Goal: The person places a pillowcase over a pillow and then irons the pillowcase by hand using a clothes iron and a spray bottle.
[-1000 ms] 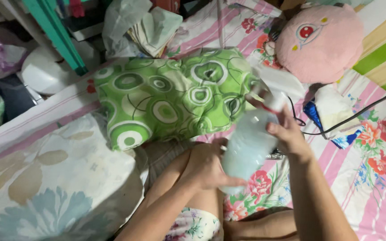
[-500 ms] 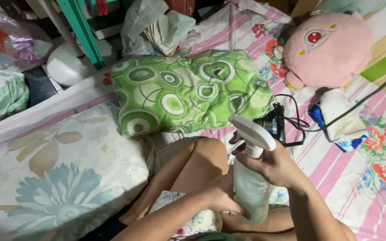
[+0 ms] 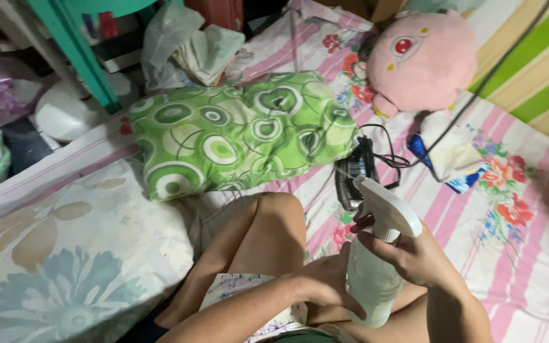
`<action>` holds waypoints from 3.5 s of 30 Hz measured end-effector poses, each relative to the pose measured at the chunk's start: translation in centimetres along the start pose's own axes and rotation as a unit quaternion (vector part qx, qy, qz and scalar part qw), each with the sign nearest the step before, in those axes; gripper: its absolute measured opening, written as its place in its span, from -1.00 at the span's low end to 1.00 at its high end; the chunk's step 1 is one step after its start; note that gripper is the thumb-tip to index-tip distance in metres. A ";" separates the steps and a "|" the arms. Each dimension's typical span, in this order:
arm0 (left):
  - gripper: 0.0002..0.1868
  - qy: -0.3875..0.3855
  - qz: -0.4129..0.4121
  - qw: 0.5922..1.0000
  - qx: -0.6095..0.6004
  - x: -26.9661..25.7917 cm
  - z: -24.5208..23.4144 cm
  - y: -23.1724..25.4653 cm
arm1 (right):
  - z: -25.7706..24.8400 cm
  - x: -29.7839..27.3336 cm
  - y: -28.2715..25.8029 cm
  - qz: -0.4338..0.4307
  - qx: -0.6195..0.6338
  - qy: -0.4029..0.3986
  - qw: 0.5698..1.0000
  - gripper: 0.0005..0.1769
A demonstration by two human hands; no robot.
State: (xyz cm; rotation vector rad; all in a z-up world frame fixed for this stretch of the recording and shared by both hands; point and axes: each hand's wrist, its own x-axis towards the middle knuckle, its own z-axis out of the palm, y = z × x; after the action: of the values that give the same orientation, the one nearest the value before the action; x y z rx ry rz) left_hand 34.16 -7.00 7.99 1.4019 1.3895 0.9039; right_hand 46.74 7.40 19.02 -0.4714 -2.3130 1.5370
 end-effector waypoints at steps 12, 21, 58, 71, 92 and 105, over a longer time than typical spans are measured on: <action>0.25 -0.068 0.053 0.996 0.003 3.1 0.3 0.1 | -1.6 -2.6 2.3 0.056 0.014 0.146 0.988 -0.49; 0.17 -0.107 0.038 0.993 0.002 4.6 -1.1 0.4 | -1.2 -2.4 3.2 0.062 -0.003 0.218 0.974 -0.56; -0.54 0.184 0.234 0.953 0.054 25.3 -1.6 2.3 | -20.0 15.7 37.3 0.064 -0.087 0.386 0.916 0.30; -0.90 0.260 0.201 0.945 0.015 20.8 -8.2 2.0 | -22.8 23.9 41.2 0.224 -0.010 0.322 0.920 0.16; -0.41 0.366 0.031 0.802 0.470 10.5 -22.3 -16.5 | -2.5 17.2 25.8 0.102 -0.413 0.247 0.871 -0.36; -0.88 0.434 0.074 0.780 0.445 9.8 -19.7 -19.0 | -13.7 12.6 21.1 0.377 -0.080 -0.019 0.923 -0.68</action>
State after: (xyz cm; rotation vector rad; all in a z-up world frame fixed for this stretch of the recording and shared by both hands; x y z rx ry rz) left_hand 10.62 3.52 -5.30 1.8818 2.6924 1.1193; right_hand 43.50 31.92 5.60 -1.5264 -2.4272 1.6469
